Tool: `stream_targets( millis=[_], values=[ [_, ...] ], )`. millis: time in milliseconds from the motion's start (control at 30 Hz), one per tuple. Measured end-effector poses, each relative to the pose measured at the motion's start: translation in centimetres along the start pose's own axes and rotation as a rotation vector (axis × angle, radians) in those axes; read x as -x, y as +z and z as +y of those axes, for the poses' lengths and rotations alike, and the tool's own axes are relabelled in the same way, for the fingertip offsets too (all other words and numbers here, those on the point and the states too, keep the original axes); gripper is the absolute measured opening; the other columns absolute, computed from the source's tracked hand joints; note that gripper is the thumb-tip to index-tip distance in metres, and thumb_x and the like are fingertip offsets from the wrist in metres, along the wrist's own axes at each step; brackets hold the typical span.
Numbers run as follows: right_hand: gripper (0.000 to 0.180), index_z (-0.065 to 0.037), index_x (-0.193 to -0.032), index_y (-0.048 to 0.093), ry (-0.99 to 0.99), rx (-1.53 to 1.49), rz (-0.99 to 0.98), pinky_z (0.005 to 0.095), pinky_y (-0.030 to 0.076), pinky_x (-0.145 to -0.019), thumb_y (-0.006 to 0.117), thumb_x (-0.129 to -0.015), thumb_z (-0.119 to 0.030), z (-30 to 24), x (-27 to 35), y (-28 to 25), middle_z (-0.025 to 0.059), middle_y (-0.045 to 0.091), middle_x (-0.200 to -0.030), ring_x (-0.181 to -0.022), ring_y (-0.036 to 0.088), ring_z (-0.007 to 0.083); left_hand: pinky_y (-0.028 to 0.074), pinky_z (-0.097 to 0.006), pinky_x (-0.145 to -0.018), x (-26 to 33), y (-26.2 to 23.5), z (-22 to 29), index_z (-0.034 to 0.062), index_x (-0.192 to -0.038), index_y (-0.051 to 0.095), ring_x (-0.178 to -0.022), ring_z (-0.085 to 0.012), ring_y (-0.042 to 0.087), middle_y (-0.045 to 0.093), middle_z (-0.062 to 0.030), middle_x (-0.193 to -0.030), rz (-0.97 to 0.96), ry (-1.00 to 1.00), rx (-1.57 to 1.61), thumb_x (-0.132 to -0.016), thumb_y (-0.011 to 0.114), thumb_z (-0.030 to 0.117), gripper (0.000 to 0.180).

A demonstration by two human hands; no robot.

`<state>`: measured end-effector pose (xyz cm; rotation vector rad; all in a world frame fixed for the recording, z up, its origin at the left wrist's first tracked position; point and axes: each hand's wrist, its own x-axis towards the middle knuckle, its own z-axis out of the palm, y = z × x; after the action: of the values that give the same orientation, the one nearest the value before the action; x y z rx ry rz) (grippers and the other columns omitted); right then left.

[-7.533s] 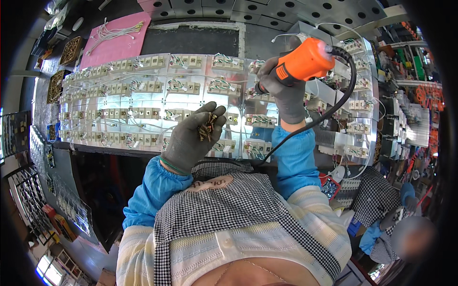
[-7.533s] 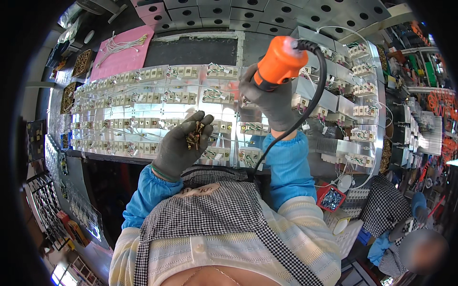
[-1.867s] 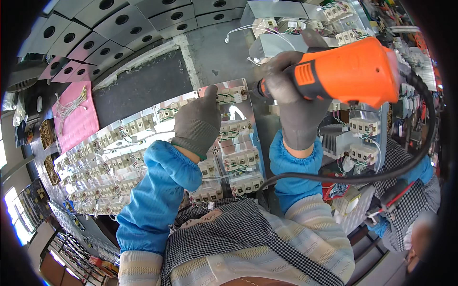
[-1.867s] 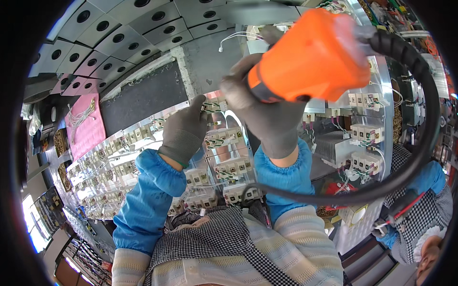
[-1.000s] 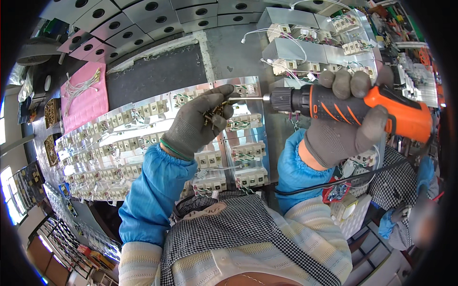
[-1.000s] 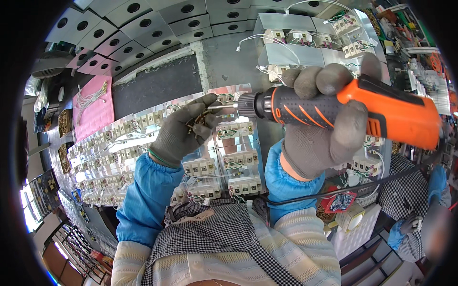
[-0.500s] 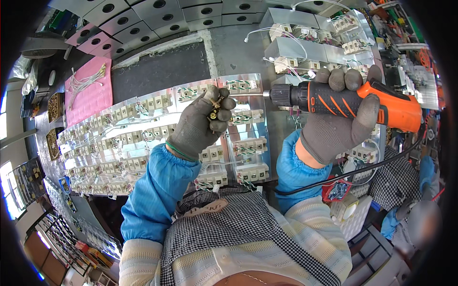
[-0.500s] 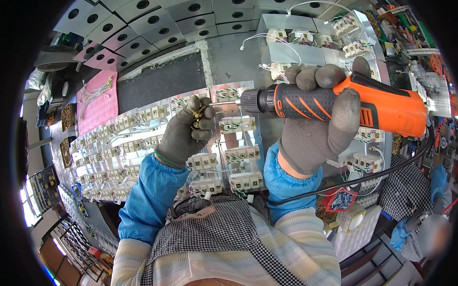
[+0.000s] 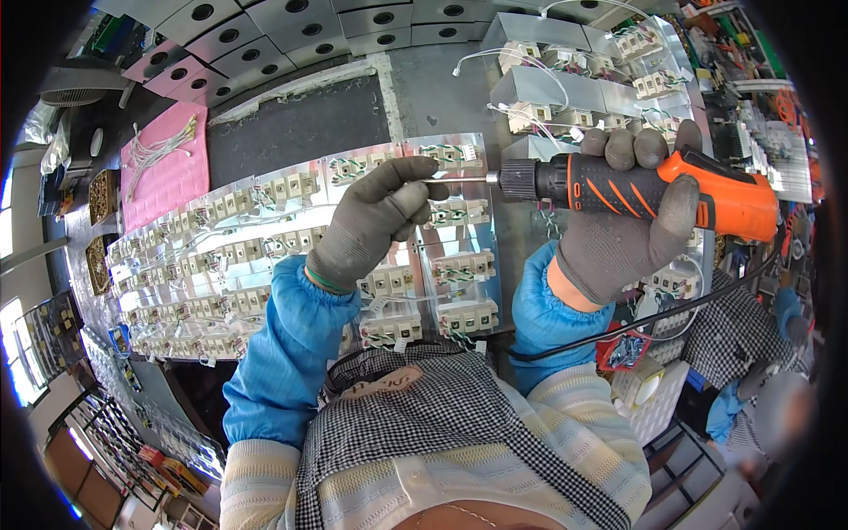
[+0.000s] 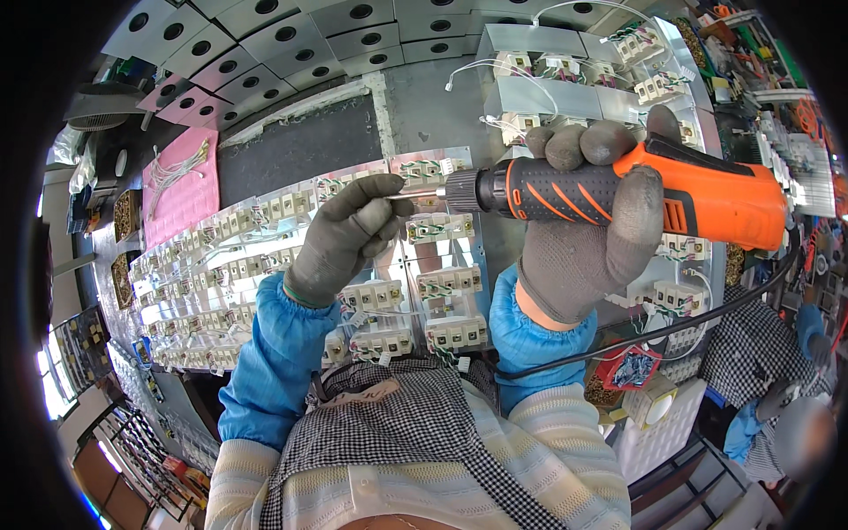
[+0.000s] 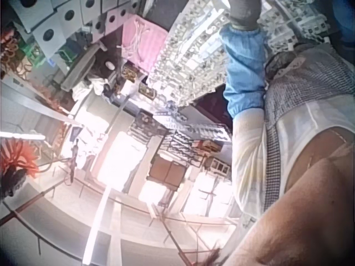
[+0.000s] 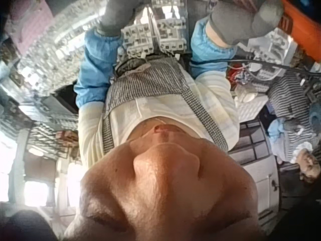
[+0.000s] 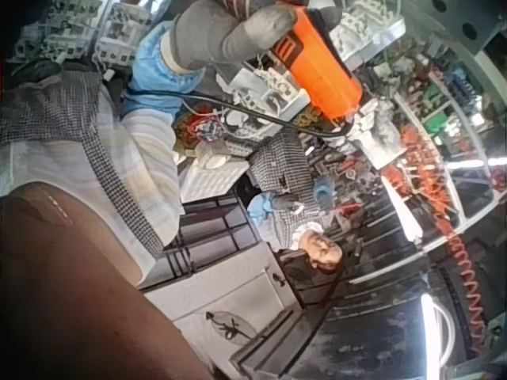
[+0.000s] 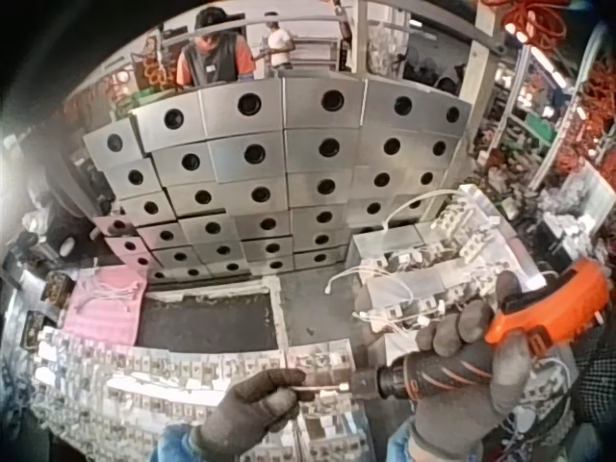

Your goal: The person fastens electronic components onto a row of electronic devices using an electric screwdriver to drive screws.

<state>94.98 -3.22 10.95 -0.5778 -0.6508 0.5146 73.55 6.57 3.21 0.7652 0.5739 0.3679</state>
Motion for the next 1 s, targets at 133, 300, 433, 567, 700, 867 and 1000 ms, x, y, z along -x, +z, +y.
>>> stream_targets(
  millis=[133,300,433,567,700,867,1000],
  values=[
    [0.057,-0.004,-0.138,0.049,0.055,-0.007,0.020,0.0486,0.051,-0.092,0.069,-0.092,-0.031,0.0,0.1,-0.1,0.0085,0.058,-0.096,-0.088,0.056,0.0222,0.054,-0.027,-0.081,-0.1,0.4,-1.0,0.0016,-0.129,0.060,-0.099,-0.0137,0.066,0.070,-0.0077,-0.114,0.095,0.212,-0.415,-0.098,0.064,0.009,0.032],
    [0.056,-0.004,-0.137,0.049,0.071,0.018,0.009,0.0476,0.051,-0.089,0.069,-0.091,-0.029,-0.2,0.0,0.0,0.0090,0.058,-0.096,-0.087,0.056,0.0214,0.057,-0.031,-0.080,0.0,0.9,-1.2,0.0046,-0.127,0.061,-0.097,-0.0214,0.071,0.072,-0.0102,-0.105,0.153,0.403,-0.811,-0.095,0.065,0.006,0.032],
    [0.052,-0.004,-0.135,0.050,0.074,0.113,0.109,0.0470,0.051,-0.087,0.069,-0.091,-0.025,-0.1,0.3,0.7,0.0097,0.060,-0.097,-0.085,0.058,0.0214,0.058,-0.036,-0.072,0.0,1.7,-1.2,0.0067,-0.120,0.064,-0.085,-0.0297,0.072,0.071,-0.0154,-0.098,0.198,0.612,-1.178,-0.092,0.067,0.007,0.028],
    [0.049,-0.005,-0.134,0.052,0.074,0.122,0.158,0.0467,0.052,-0.084,0.069,-0.091,-0.022,0.7,0.9,1.8,0.0093,0.062,-0.095,-0.083,0.059,0.0211,0.058,-0.038,-0.071,0.2,1.3,-1.5,0.0069,-0.118,0.065,-0.085,-0.0310,0.072,0.071,-0.0152,-0.097,0.231,0.585,-1.245,-0.092,0.068,0.009,0.026],
    [0.053,-0.004,-0.135,0.048,0.066,0.164,0.322,0.0461,0.054,-0.076,0.068,-0.089,-0.020,1.4,0.6,1.8,0.0100,0.061,-0.091,-0.078,0.060,0.0233,0.058,-0.037,-0.072,0.3,0.7,-0.8,0.0058,-0.119,0.065,-0.088,-0.0305,0.072,0.072,-0.0157,-0.098,0.178,0.464,-1.166,-0.093,0.067,0.011,0.026],
    [0.059,-0.006,-0.138,0.045,0.131,0.139,0.046,0.0464,0.054,-0.076,0.069,-0.086,-0.020,1.6,0.6,0.3,0.0101,0.062,-0.092,-0.079,0.061,0.0235,0.058,-0.035,-0.080,0.7,-0.2,0.1,0.0041,-0.125,0.064,-0.095,-0.0268,0.073,0.073,-0.0162,-0.104,0.028,0.277,-1.049,-0.094,0.066,0.011,0.032],
    [0.060,-0.007,-0.139,0.045,0.120,0.126,-0.021,0.0480,0.054,-0.078,0.070,-0.086,-0.019,2.1,1.2,1.5,0.0100,0.062,-0.094,-0.080,0.061,0.0232,0.056,-0.032,-0.082,0.6,-0.3,-0.1,0.0011,-0.127,0.063,-0.090,-0.0164,0.069,0.074,-0.0107,-0.104,0.074,0.251,-1.018,-0.096,0.064,0.010,0.032]
  ],
)
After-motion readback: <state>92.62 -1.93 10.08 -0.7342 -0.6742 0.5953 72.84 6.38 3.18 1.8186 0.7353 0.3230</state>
